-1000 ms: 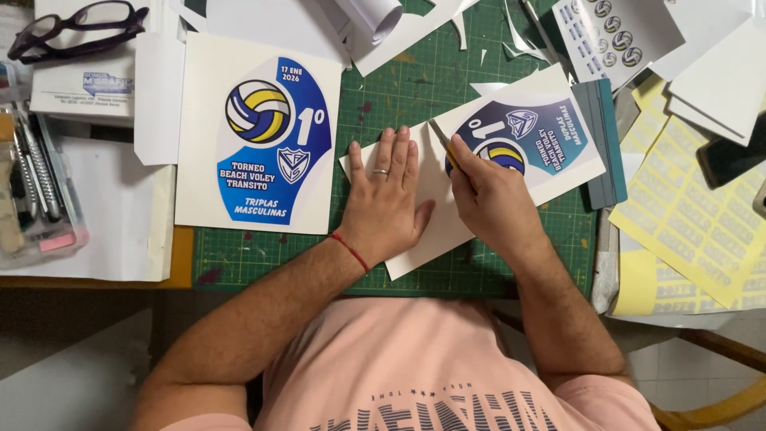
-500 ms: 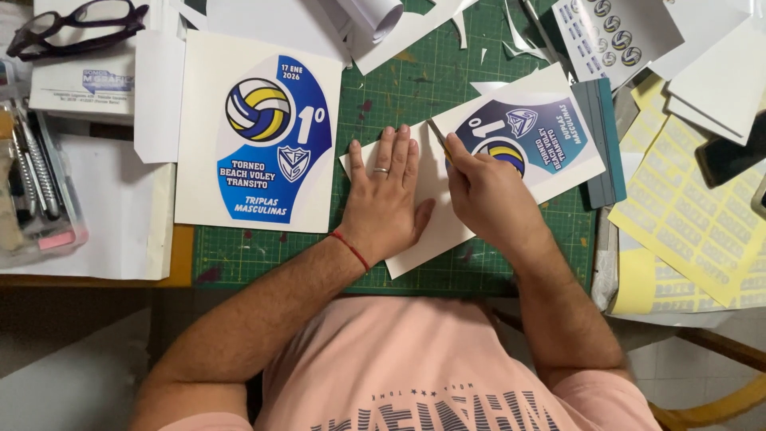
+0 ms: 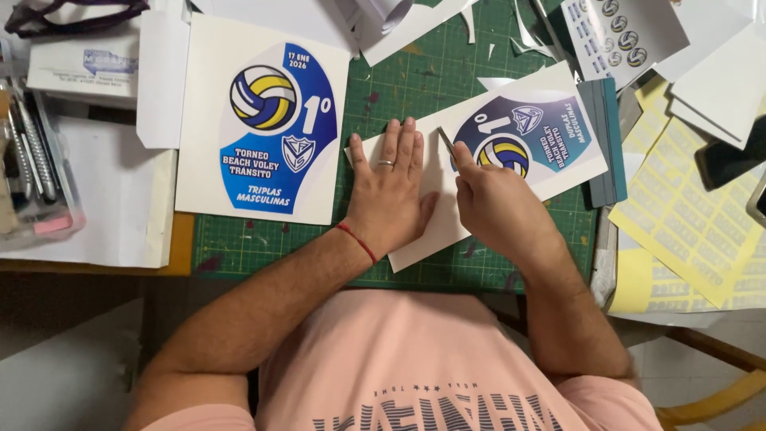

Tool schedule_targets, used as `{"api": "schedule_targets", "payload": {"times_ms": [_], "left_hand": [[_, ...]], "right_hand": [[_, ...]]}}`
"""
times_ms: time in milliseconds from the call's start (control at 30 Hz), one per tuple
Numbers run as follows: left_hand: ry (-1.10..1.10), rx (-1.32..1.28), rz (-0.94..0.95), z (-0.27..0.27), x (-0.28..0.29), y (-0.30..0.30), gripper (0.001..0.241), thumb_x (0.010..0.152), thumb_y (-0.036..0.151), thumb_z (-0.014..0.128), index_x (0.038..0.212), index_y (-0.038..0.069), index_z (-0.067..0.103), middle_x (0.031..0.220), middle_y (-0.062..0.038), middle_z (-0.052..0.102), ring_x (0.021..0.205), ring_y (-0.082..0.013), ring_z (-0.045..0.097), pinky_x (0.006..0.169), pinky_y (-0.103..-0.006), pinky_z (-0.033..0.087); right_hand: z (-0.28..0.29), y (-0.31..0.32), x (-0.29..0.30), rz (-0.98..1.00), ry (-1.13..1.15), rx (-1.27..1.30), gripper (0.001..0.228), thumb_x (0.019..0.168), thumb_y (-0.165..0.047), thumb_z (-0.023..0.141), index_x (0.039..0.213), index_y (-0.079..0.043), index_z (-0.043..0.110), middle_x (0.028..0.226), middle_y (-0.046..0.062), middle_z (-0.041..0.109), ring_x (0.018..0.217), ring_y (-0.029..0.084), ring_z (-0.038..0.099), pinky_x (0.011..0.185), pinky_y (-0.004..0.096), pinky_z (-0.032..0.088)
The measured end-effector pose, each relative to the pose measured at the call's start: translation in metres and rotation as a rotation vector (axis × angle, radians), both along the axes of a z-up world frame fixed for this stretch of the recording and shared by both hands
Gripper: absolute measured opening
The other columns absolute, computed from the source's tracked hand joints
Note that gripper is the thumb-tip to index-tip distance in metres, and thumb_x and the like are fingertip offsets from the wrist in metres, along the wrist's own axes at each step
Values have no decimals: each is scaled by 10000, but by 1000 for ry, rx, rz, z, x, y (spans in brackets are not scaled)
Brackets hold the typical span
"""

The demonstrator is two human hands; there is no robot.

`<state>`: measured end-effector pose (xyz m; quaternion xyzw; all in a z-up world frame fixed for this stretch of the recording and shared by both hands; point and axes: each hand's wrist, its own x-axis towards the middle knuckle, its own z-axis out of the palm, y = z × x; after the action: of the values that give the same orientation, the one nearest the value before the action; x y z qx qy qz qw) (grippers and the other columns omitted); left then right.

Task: The person cuts a printed volleyball logo from a sheet using scissors, then peels the backing and applies the sticker to a white card. They smooth the sticker with a squeegee and trim the card edges with a utility knife.

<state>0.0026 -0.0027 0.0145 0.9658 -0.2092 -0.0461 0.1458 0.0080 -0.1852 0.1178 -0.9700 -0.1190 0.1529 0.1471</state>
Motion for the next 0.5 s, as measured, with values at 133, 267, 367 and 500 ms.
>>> {"api": "schedule_targets", "payload": {"times_ms": [133,267,367,500], "left_hand": [[-4,10,-12,-2,0,-1,950,1128,580,484,1784,-62,237,1886,-297,124,1755,-468,51,1259,-917,19],[9,21,-9,-1,0,-1,941,1134,576,461,1793,-53,225,1892,-285,108,1758,-465,23,1261,-916,4],[0,26,-13,0,0,-1,951,1129,569,480,1787,-65,220,1888,-294,109,1756,-468,25,1259,-919,10],[-3,37,-28,1,0,0,927,1145,552,438,1789,-73,203,1883,-307,98,1755,-476,25,1254,-920,2]], "right_hand": [[-1,-4,-8,-20,14,6,463,1117,-122,586,1526,51,718,988,342,818,819,511,815,657,539,677],[5,-7,-17,-26,36,26,492,1116,-122,587,1572,34,685,1000,348,814,833,528,814,663,559,678],[3,-16,-25,20,24,14,468,1115,-165,588,1521,23,725,991,309,826,809,501,825,643,541,678],[2,-21,-35,22,13,25,483,1117,-167,588,1546,23,698,1038,346,811,853,533,814,633,567,672]]}}
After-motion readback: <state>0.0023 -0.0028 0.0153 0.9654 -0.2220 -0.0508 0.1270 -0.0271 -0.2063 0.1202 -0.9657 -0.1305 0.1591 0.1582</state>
